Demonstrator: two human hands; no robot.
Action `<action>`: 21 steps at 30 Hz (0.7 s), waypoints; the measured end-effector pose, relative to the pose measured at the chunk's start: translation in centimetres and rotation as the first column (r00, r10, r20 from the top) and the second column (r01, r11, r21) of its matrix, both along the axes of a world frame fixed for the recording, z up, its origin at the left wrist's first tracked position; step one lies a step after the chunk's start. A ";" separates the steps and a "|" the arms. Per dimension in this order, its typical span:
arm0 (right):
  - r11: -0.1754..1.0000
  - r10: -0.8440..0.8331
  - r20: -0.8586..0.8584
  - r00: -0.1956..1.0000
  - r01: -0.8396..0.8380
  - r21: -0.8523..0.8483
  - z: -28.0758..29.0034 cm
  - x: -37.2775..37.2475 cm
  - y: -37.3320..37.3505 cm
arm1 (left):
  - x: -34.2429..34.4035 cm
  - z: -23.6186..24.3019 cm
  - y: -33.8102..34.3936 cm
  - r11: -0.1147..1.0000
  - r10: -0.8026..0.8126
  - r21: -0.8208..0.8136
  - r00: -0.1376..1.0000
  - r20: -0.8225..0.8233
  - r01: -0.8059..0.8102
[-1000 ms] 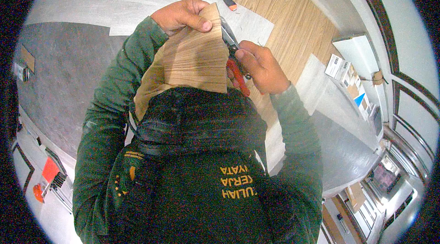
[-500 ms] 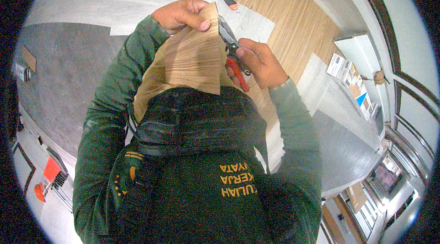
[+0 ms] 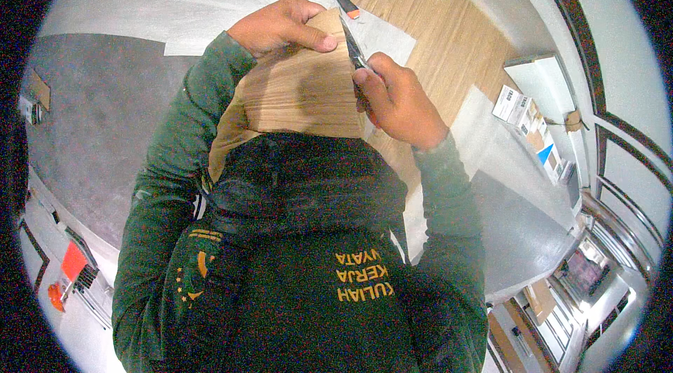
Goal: The person cuts a flooring plank using shears and a utility knife, then presses it onto the floor along a wall.
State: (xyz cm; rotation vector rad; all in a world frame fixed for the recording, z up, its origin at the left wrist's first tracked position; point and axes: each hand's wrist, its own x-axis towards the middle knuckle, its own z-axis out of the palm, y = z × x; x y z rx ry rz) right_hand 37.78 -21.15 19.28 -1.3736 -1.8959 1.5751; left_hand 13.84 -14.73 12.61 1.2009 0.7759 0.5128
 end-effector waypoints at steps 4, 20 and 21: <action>0.997 -0.023 0.053 0.998 0.019 0.075 0.1 -0.5 0.0 | 0.2 0.1 -0.1 1.000 0.007 0.030 0.998 -0.054 -0.006; 0.997 -0.056 0.003 0.998 0.056 -0.061 -1.0 0.4 0.1 | -0.1 -0.1 -0.2 0.999 -0.016 0.034 0.998 0.055 0.014; 0.997 -0.055 0.001 0.998 0.055 -0.062 -1.0 0.5 0.2 | -0.1 -0.3 -0.1 0.999 -0.015 0.034 0.998 0.053 0.013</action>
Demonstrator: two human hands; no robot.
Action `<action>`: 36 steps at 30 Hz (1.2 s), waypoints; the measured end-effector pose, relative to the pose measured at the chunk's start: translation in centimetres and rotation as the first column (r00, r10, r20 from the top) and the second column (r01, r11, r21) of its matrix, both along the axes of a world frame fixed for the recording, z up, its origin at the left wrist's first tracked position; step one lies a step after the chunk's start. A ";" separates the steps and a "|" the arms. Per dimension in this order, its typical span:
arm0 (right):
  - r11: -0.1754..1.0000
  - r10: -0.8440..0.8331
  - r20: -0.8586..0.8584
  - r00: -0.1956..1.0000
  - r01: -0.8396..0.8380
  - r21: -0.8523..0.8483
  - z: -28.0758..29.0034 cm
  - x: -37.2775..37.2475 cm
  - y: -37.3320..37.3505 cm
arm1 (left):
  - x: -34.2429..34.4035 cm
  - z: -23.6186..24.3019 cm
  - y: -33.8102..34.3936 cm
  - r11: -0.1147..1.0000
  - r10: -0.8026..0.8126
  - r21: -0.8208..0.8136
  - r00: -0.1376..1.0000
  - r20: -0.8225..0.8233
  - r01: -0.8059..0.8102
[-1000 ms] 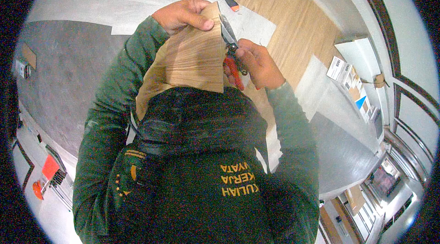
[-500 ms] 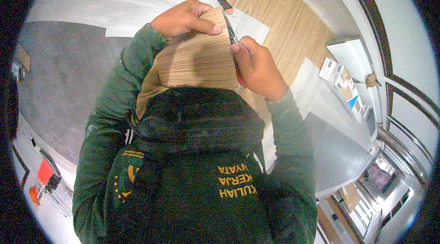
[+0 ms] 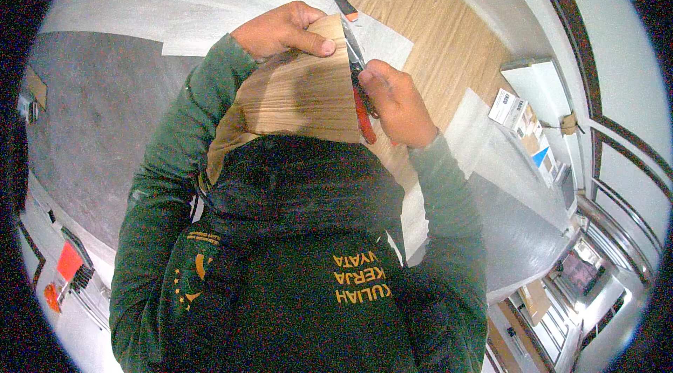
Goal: The person cuts a flooring plank using shears and a utility knife, then presses it onto the floor along a wall.
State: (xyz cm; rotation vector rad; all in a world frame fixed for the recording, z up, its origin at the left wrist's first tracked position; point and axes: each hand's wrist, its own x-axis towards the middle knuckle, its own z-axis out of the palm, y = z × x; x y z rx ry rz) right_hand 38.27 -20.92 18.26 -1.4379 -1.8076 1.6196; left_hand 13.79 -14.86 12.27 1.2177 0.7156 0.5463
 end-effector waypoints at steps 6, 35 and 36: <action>1.000 0.011 -0.074 0.997 -0.011 -0.003 -0.7 0.4 0.2 | 0.1 0.0 0.1 0.999 -0.029 -0.044 0.997 0.068 0.032; 0.987 -0.018 -0.186 0.982 -0.011 -0.157 -1.4 0.2 1.1 | -0.2 -1.0 0.7 0.984 -0.095 -0.128 0.970 0.223 0.126; 0.987 -0.020 -0.186 0.982 -0.009 -0.158 -2.0 0.5 1.1 | -0.1 -1.0 0.8 0.984 -0.097 -0.128 0.970 0.224 0.128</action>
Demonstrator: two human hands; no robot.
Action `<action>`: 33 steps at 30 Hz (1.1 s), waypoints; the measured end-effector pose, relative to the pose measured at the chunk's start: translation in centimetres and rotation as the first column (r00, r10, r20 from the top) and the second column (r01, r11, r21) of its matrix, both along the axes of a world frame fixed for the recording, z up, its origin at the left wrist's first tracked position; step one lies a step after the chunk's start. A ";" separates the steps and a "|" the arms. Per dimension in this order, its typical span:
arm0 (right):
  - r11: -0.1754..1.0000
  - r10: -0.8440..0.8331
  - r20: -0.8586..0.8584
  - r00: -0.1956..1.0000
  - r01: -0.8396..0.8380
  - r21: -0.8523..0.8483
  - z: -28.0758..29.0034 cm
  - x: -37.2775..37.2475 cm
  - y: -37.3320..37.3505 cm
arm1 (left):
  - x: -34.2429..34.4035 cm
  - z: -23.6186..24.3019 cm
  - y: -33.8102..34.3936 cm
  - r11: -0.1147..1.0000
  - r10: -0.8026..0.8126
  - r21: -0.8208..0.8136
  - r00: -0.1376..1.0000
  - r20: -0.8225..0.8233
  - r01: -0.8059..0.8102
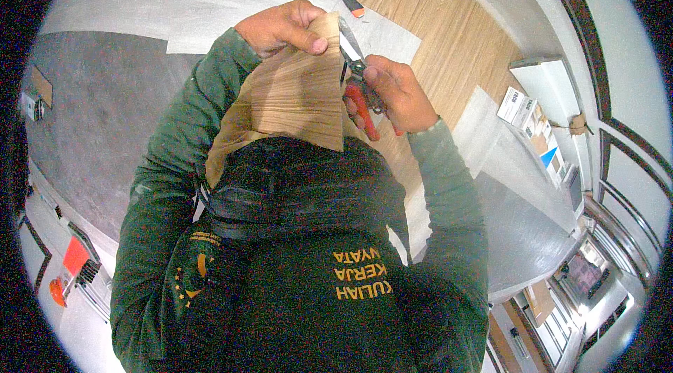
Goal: The person cuts a flooring plank using shears and a utility knife, then presses it onto the floor along a wall.
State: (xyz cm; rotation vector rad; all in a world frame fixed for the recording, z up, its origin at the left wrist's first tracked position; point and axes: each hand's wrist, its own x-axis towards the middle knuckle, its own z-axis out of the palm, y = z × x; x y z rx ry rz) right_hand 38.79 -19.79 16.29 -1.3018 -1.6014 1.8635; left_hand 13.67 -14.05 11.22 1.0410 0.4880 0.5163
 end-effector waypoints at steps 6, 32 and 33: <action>0.999 0.028 -0.055 0.998 -0.027 0.024 0.1 -0.2 0.1 | -0.1 0.0 0.1 1.000 0.009 0.009 1.000 -0.006 -0.009; 0.957 -0.103 0.173 0.979 0.051 0.284 1.2 -2.3 -0.6 | 0.4 -0.6 0.2 0.996 0.082 0.035 0.993 -0.084 -0.079; 0.958 -0.103 0.172 0.980 0.051 0.282 1.4 -2.3 -0.5 | 0.3 -0.4 0.1 0.996 0.082 0.033 0.993 -0.086 -0.079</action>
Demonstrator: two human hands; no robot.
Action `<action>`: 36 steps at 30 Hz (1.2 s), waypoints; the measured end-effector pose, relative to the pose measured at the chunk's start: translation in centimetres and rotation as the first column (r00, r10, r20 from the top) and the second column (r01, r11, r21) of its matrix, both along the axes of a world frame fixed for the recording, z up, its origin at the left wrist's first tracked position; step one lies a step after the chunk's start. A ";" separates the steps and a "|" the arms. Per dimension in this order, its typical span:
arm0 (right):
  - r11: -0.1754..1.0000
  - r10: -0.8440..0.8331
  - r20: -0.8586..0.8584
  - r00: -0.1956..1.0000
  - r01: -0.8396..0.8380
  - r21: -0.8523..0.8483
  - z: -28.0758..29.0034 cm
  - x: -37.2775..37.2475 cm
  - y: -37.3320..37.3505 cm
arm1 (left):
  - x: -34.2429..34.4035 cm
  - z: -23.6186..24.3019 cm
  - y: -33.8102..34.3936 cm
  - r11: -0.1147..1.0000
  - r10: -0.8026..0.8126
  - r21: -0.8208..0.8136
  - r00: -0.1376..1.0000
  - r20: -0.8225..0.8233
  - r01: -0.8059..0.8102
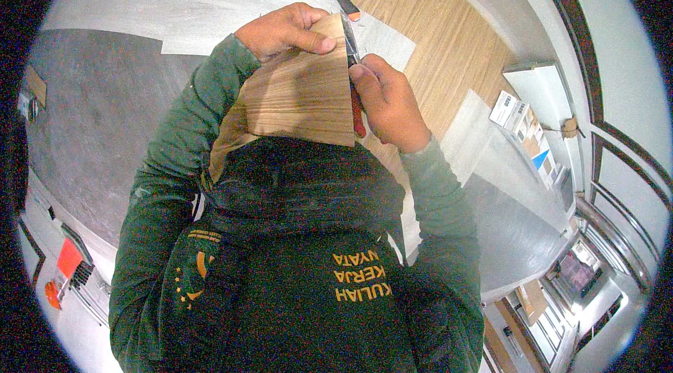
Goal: The person cuts a flooring plank using shears and a utility knife, then presses it onto the floor along a wall.
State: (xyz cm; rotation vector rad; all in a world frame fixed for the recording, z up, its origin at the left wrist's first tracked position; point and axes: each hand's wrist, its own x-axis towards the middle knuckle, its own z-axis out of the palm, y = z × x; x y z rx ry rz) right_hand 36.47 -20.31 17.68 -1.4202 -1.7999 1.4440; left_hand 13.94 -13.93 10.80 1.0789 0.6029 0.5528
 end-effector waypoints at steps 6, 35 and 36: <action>0.993 0.002 0.032 0.999 0.001 -0.120 0.7 -0.5 0.2 | -0.4 0.0 0.0 1.000 0.005 0.005 0.999 -0.036 -0.005; 0.989 -0.003 0.030 1.000 0.007 -0.147 0.7 -1.1 0.4 | -0.7 -1.3 -0.4 0.996 0.088 0.000 0.995 0.049 -0.088; 0.989 -0.003 0.031 1.000 0.007 -0.148 0.7 -1.1 0.5 | -0.7 -1.4 -0.4 0.996 0.088 -0.001 0.995 0.050 -0.088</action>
